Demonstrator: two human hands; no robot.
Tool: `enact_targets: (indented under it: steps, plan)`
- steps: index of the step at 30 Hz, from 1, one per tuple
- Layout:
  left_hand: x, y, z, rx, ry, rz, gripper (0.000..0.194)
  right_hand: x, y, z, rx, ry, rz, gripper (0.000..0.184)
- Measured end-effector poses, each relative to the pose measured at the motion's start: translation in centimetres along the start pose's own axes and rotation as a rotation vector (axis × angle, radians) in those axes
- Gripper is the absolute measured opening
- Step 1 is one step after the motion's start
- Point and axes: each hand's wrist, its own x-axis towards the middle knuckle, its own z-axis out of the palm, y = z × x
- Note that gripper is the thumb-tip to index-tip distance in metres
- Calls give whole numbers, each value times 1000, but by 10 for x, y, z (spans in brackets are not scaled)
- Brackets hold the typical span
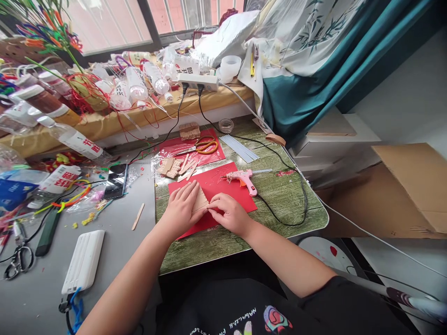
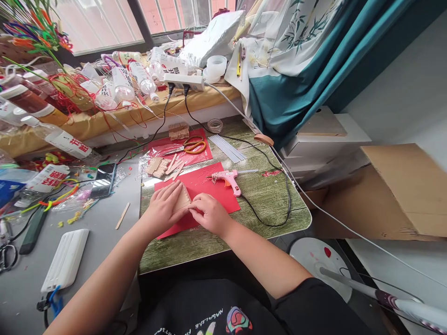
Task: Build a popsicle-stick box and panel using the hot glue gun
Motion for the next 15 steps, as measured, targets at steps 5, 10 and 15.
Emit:
enact_targets:
  steps: [5,10,15]
  plan:
    - [1,-1,1,18,-15,12,84,0,0,0,-3,3,4,15]
    - [1,-1,-1,25,-21,12,83,0,-1,0,-1,7,0,14]
    - [2,-1,0,26,-25,21,83,1,-1,0,-3,13,0,13]
